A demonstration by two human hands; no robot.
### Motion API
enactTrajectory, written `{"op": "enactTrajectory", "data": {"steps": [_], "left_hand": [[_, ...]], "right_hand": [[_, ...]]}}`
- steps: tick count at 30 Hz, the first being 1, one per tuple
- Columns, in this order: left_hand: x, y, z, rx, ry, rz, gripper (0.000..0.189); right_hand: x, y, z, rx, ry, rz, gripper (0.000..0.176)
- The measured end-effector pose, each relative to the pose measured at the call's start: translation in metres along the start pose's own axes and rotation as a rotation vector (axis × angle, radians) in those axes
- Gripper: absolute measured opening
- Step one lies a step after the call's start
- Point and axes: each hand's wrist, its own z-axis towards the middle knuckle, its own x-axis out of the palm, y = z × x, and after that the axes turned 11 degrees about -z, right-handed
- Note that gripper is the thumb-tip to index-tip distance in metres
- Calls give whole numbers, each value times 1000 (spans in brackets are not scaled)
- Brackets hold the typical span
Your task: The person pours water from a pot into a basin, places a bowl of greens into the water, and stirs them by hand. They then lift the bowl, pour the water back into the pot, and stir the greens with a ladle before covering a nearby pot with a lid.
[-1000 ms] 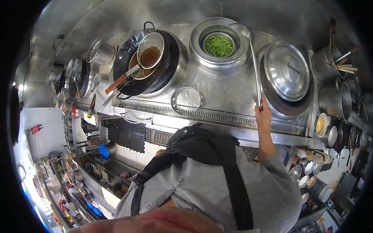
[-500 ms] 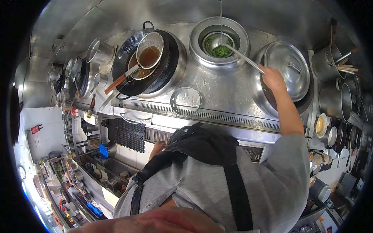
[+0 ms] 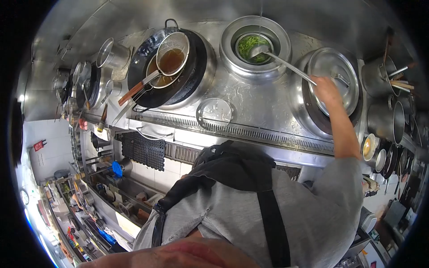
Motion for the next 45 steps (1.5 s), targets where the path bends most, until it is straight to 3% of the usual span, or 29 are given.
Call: {"op": "enactTrajectory", "data": {"steps": [5, 7, 9, 11, 12, 14, 17, 21, 24, 27, 40, 43, 45], "left_hand": [[-14, -4, 47, 178, 5, -10, 11], [-16, -33, 51, 129, -66, -138, 21], [-26, -12, 89, 105, -49, -243, 26], [-37, 15, 128, 577, 29, 128, 35], [-34, 7, 125, 579, 35, 132, 35], [-20, -42, 88, -55, -86, -241, 36], [-11, -88, 38, -81, -118, -78, 36], [-18, -72, 42, -2, -11, 105, 35], [-15, -85, 25, -144, -60, 59, 34], [-18, -84, 24, -55, -32, 40, 32], [-5, -102, 18, -103, -92, -47, 37], [-3, -91, 19, -123, -94, -106, 32], [-1, -98, 7, -119, -103, 29, 26]], "right_hand": [[8, 8, -17, 123, -26, 48, 41], [4, 11, -34, 148, -93, 133, 41], [0, 12, -52, 233, -119, 170, 42], [7, 7, -67, 225, -193, 172, 43], [10, 5, -75, 215, -268, 180, 44], [11, 4, -89, 252, -276, 174, 44], [11, 5, -109, 324, -284, 226, 44], [30, 13, -132, 440, -261, 401, 44], [40, 26, -140, 526, -224, 555, 44], [46, 29, -142, 520, -237, 540, 45], [33, 40, -117, 462, -169, 549, 46], [40, 43, -106, 444, -170, 542, 44], [40, 45, -95, 433, -140, 548, 44]]}}
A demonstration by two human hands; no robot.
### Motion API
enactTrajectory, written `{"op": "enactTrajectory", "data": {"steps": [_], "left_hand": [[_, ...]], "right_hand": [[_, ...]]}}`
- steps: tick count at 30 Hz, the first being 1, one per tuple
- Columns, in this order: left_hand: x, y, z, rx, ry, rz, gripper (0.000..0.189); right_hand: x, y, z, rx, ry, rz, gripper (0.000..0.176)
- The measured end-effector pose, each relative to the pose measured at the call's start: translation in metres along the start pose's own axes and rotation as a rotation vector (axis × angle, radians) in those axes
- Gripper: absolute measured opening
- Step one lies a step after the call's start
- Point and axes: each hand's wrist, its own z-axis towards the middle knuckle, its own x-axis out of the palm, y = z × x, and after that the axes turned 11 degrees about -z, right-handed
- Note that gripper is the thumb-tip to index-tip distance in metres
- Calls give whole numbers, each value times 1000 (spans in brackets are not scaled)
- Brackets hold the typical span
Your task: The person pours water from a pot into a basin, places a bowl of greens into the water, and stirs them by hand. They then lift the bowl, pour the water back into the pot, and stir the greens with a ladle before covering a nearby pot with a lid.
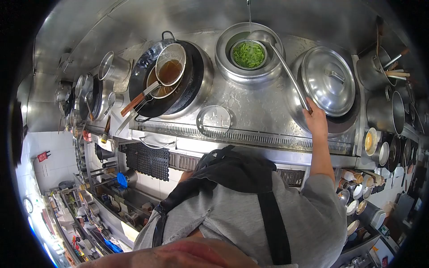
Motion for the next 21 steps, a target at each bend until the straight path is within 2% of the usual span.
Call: {"op": "enactTrajectory", "data": {"steps": [2, 7, 9, 13, 15, 19, 21], "left_hand": [[-5, 9, 8, 19, 22, 4, 24], [-12, 34, 27, 115, 53, 23, 24], [-12, 46, 41, 224, 69, 9, 23], [-10, 46, 41, 279, 79, 5, 24], [-12, 44, 37, 290, 137, 3, 26], [-4, 28, 13, 143, 47, -138, 25], [0, 15, -1, 23, -70, -149, 24]], "right_hand": [[5, 8, 14, -5, 32, 1, 44], [32, 18, 59, -200, -41, -181, 43], [46, 21, 74, -206, -18, -254, 45], [68, 28, 87, -206, 43, -421, 48], [57, 46, 83, -161, 114, -453, 47], [49, 40, 84, -193, 74, -401, 46], [46, 41, 82, -206, 40, -375, 45]]}}
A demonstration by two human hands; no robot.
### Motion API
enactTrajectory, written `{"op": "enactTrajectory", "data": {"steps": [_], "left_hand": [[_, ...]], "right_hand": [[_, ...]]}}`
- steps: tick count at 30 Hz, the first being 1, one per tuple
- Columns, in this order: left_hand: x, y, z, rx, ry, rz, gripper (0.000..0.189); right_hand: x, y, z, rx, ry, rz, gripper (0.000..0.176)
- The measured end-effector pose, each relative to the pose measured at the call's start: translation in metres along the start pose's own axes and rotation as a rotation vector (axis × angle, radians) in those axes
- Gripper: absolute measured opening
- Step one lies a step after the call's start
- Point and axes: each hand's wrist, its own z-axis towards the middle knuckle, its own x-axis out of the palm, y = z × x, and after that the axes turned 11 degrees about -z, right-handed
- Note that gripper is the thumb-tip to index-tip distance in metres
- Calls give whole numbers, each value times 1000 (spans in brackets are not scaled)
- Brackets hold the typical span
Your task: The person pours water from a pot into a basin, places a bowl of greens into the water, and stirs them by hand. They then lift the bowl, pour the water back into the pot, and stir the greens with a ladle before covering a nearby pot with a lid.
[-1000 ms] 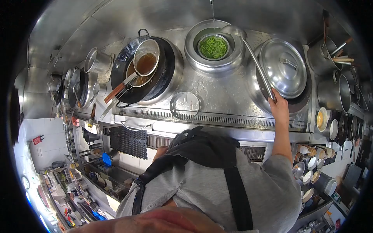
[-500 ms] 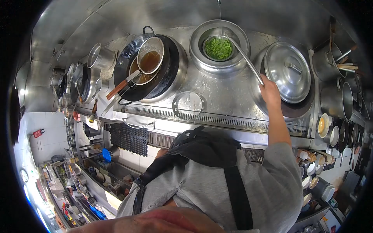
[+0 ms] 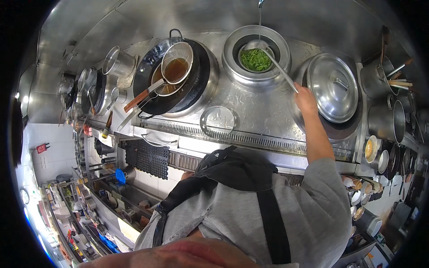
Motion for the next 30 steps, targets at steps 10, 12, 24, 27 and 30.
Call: {"op": "enactTrajectory", "data": {"steps": [10, 12, 24, 27, 30], "left_hand": [[0, -10, -2, -3, -8, -2, 25], [-1, -11, 1, 89, 4, 69, 28], [7, 39, 47, -120, 60, -97, 28], [5, 15, 19, -29, 76, -6, 26], [5, 6, 15, 18, 84, 35, 23]], "right_hand": [[-9, -4, 9, -99, 42, -68, 41], [-18, -6, 10, -106, 23, -67, 41], [-8, -29, -66, 158, -26, 303, 41], [32, -47, -91, 224, -63, 463, 40], [18, -35, -120, 399, -11, 689, 34]]}}
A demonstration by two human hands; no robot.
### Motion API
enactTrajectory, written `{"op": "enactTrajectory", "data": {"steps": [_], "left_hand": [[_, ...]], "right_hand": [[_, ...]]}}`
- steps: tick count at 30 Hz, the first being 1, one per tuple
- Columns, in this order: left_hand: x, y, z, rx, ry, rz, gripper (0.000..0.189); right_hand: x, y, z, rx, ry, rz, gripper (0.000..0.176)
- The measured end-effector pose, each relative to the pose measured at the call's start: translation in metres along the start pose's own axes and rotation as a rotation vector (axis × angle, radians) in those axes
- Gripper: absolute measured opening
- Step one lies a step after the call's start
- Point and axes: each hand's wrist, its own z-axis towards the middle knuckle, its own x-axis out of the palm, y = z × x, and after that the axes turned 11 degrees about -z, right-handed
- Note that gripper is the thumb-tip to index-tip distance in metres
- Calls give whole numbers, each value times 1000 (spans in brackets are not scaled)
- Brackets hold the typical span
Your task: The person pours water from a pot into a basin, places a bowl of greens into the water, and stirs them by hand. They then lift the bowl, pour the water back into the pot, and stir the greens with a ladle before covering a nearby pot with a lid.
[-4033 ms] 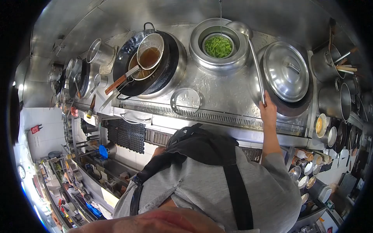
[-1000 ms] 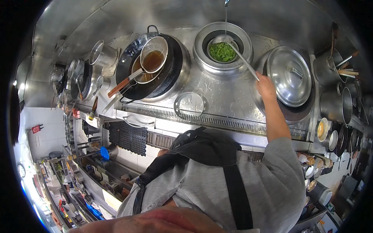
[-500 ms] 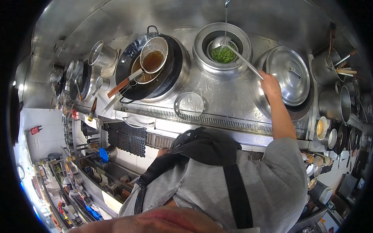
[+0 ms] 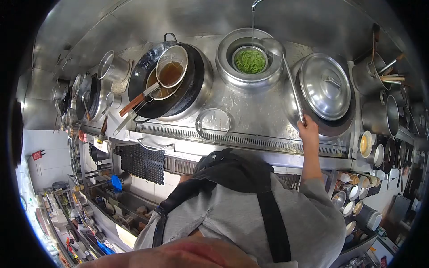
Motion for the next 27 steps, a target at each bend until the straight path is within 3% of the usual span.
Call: {"op": "enactTrajectory", "data": {"steps": [2, 6, 11, 27], "left_hand": [[-6, 2, 7, 21, 3, 18, 21], [-18, 8, 39, 208, 218, 122, 29], [-10, -20, 15, 43, 47, 59, 32], [-9, 4, 23, -12, 78, -59, 27]], "right_hand": [[-2, -7, -9, -19, -40, -19, 31], [-15, -11, -20, 26, -52, 18, 30], [-14, -25, -17, -71, -145, -110, 31], [-10, -17, -9, -45, -67, -64, 35]]}}
